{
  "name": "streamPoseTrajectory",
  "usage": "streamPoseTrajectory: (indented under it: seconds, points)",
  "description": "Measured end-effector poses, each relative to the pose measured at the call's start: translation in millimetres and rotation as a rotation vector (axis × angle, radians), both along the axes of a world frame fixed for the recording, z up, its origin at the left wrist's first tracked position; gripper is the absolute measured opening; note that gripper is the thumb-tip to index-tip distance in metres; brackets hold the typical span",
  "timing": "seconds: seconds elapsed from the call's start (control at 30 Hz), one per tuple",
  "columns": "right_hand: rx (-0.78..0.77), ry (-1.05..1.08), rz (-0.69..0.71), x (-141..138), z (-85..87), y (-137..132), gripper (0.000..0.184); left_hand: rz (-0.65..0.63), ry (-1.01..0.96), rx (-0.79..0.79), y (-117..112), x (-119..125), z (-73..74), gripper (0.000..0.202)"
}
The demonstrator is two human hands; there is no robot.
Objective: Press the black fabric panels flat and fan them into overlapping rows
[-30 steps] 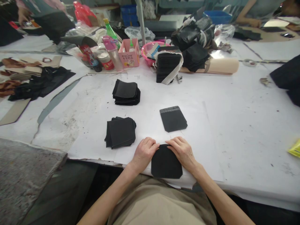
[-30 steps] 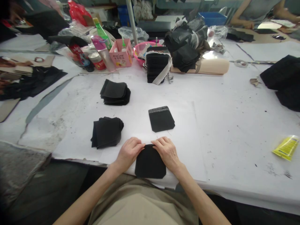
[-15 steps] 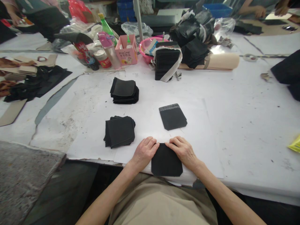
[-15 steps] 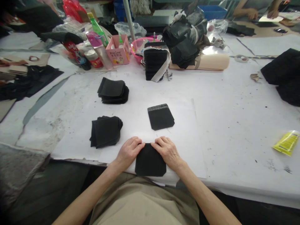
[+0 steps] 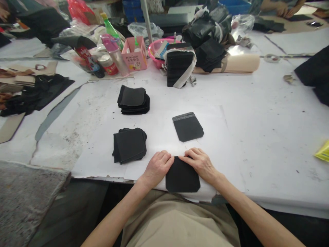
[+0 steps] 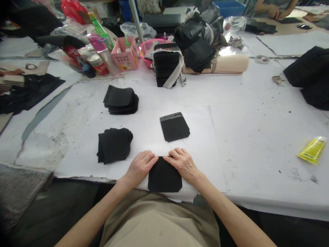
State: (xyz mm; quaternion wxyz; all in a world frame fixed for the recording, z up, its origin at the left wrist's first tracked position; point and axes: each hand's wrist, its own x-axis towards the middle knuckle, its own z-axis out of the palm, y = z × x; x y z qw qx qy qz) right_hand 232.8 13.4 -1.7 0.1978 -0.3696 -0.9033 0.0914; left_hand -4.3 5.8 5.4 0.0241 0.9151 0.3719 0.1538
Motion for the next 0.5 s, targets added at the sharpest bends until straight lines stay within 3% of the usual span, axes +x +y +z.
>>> streamPoseTrajectory:
  seconds: [0.5]
  points:
    - [-0.005,-0.004,0.001,3.6,1.5,1.1,0.026,-0.035,0.070,0.060,-0.1,1.4,1.0,0.022]
